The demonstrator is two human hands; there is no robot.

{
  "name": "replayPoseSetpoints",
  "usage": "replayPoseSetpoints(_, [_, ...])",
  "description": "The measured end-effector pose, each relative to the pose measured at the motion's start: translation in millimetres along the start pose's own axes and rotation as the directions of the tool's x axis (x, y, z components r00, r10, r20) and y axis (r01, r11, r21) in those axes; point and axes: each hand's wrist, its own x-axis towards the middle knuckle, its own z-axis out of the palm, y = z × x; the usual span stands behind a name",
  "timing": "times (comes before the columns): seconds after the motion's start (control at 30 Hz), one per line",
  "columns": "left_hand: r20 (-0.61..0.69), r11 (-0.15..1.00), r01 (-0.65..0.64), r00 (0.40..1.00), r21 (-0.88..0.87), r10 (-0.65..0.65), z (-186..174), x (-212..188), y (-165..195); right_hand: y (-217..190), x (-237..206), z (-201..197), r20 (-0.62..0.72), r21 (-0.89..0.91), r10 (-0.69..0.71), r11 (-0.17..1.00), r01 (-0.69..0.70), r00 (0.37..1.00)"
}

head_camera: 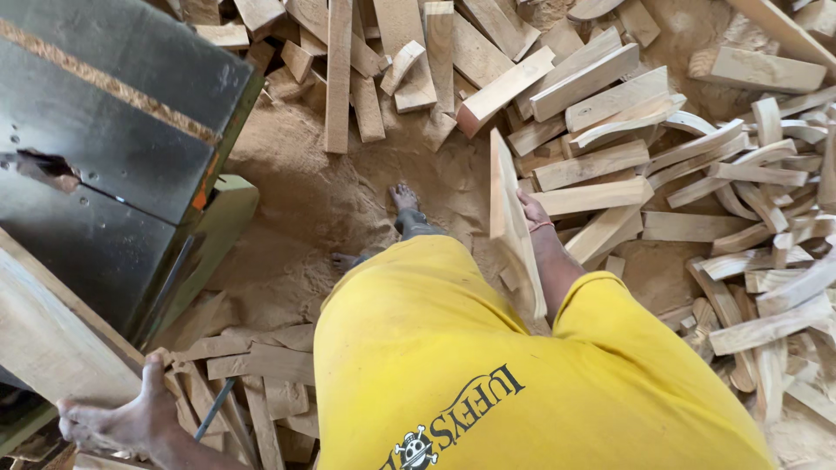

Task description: The person picks up rough wooden planks and offcuts from a pile of scrap wood and cuts them into smaller pieces on a bandsaw, guiding each piece against the moving blade by hand and setting the cut pieces aside.

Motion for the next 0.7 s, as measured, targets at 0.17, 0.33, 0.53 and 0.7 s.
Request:
replayPoseSetpoints(0.17, [-0.215, 0.806, -0.368, 0.836, 0.463, 0.505, 30, 8, -16, 33, 17, -9, -0.121, -0.203, 0.081, 0.973, -0.105, 0.989])
replayPoseSetpoints(0.33, [-0.151, 0.953, -0.146, 0.97, 0.265, 0.191, 25, 10, 20, 66, 41, -14, -0.084, -0.282, 0.073, 0.955, -0.094, 0.994])
replayPoseSetpoints(0.53, [-0.013, 0.999, -0.047, 0.999, 0.019, 0.047, -18, 7, 62, 88, 40, 27, -0.464, -0.52, -0.007, 0.811, -0.266, 0.886])
replayPoseSetpoints(0.7, [0.015, 0.986, -0.166, 0.986, -0.014, 0.166, -32, -16, 59, 90, 23, 50, -0.554, -0.577, -0.071, 0.751, -0.321, 0.829])
